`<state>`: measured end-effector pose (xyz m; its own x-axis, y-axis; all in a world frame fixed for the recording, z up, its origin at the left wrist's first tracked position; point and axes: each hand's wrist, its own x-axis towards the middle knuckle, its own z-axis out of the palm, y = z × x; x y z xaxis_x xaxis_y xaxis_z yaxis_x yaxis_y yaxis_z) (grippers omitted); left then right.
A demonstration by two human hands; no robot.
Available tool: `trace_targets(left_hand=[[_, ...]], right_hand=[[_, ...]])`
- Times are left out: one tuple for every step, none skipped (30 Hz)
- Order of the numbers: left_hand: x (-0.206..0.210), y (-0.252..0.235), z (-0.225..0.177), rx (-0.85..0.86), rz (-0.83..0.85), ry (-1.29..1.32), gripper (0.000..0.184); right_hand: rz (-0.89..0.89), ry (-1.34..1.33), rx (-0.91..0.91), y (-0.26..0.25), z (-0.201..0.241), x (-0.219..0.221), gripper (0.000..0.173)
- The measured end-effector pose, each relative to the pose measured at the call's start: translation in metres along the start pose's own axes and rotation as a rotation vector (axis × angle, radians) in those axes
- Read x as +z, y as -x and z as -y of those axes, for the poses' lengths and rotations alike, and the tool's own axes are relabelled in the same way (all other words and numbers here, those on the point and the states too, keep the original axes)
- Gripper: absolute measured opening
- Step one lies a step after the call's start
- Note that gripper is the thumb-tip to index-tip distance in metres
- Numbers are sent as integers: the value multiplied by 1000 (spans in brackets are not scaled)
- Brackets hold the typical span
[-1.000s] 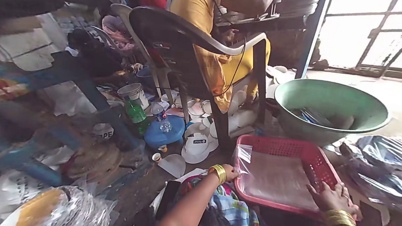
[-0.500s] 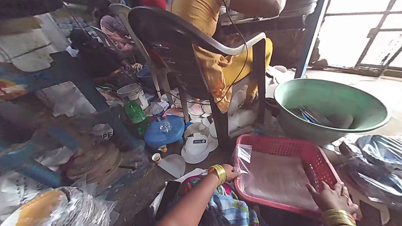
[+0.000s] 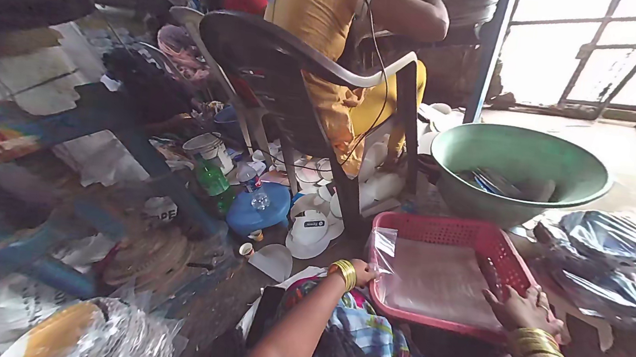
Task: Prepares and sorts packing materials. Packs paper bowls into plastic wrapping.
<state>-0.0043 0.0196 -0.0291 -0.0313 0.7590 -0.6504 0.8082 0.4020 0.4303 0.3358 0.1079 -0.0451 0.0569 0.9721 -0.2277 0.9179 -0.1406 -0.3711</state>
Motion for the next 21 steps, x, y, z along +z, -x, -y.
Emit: trace_targets(left_hand=[[0,-1,1,5,2,-10,60],[0,-2,1,6,1,-18,61],[0,-2,2,5,0,-23,61],[1,-2,2,3,-2,-23,61],[1,-2,1,-1,-1,-18,61],[1,-1,0,-7,2,-9,61],[1,1,-1,-12,2,-1,62],[0,3,-2,-15,1,7,62],[0,3,-2,-14,1,9,63],[0,2,-1,-12,0,4,63],[0,1,-1,-12,-1,-2,63],[0,1,-1,-13,0,-6,62],[0,0,0,-12,-1,-11,62],[0,-1,1,-10,-3,-12,61],[0,-1,1,-9,-2,-11,60],[0,-1,0,-8,-1,-11,60],[0,0,0,-8,0,-10,61],[0,0,0,-8,-2,-9,61],[1,1,0,-9,-5,-5,61],[1,1,0,-11,-5,-2,61],[0,1,-1,-15,-1,-2,62]], right_hand=[[4,-4,1,1,1,-1,66],[7,-1,1,1,1,-2,66],[6,1,-1,1,1,-1,66],[3,2,-3,0,0,-1,66],[6,6,-4,0,0,0,67],[7,5,-3,1,0,-1,66],[10,7,1,2,1,-2,66],[11,7,6,2,2,-3,66],[10,4,6,3,2,-3,66],[5,-2,5,3,2,-3,66],[5,-6,3,2,2,-3,67],[8,-5,2,2,2,-3,67],[11,-5,1,2,2,-3,67],[13,-4,0,2,2,-4,66],[14,-3,0,3,2,-4,66],[14,-2,-1,3,2,-3,66],[12,-1,-4,3,2,-3,66],[11,-1,-7,4,2,-4,66],[13,-2,-9,5,2,-5,66],[15,-2,-11,5,2,-5,65],[15,-1,-12,5,2,-5,65]])
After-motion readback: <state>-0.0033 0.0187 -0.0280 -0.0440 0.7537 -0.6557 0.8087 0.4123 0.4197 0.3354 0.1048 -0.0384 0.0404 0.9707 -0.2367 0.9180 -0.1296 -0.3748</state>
